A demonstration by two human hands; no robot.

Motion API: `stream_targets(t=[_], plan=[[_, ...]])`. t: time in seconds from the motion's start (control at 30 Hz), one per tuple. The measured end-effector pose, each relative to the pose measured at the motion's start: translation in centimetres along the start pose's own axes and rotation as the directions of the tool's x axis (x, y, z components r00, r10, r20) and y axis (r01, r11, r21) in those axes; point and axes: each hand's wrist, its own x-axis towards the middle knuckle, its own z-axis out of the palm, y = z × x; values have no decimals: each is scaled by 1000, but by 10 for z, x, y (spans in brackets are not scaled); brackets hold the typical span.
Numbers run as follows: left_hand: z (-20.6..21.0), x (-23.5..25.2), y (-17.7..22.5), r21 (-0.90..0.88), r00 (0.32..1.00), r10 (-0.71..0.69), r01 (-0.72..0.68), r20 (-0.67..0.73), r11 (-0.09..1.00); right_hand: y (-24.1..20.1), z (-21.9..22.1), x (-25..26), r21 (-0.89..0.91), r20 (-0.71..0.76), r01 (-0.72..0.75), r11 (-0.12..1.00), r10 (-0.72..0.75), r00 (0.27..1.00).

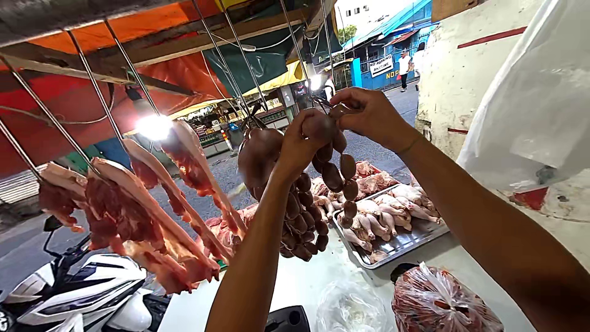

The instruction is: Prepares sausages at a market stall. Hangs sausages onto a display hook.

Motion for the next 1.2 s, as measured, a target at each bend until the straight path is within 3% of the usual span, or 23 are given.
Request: stream_targets(t=[0.1, 0.23, 0.37, 0.47, 0.53, 0.67, 0.8, 0.9, 0.97, 1.07, 1.2], plan=[[10, -14, 3, 54, 997, -19, 23, -74, 998, -11, 4, 17, 35, -9, -6, 999, 6, 1000], [22, -18, -3, 281, 987, 80, -38, -138, 959, -34, 11, 41, 41, 83, 16, 999, -19, 996], [31, -26, -3, 568, 973, 146, -19, -179, 823, -50, 21, 44, -108, 193, 127, 986, -104, 976], [33, -30, 0, 666, 976, 137, 12, -171, 745, -46, 19, 28, -159, 202, 170, 973, -136, 970], [33, -31, -6, 708, 969, 190, -25, -155, 706, -42, 15, 18, -224, 201, 116, 968, -71, 977], [43, -32, -14, 852, 959, 253, -24, -128, 522, -47, 11, 23, -343, 187, -142, 929, 215, 959], [50, -29, -23, 936, 952, 296, -33, -78, 351, -44, 14, 42, -495, 158, -122, 860, 227, 961], [56, -24, -22, 952, 942, 327, -28, -77, 304, -44, 23, 34, -579, 112, -48, 814, 137, 984], [57, -24, -17, 940, 939, 332, -33, -86, 339, -44, 24, 23, -528, 50, -60, 847, 101, 994], [54, -27, -12, 914, 923, 376, -77, -86, 398, -28, 24, 1, -325, -173, -51, 944, -7, 985], [54, -34, -4, 882, 918, 389, -119, -76, 455, 10, 39, -24, 27, -419, 258, 966, -223, 880]])
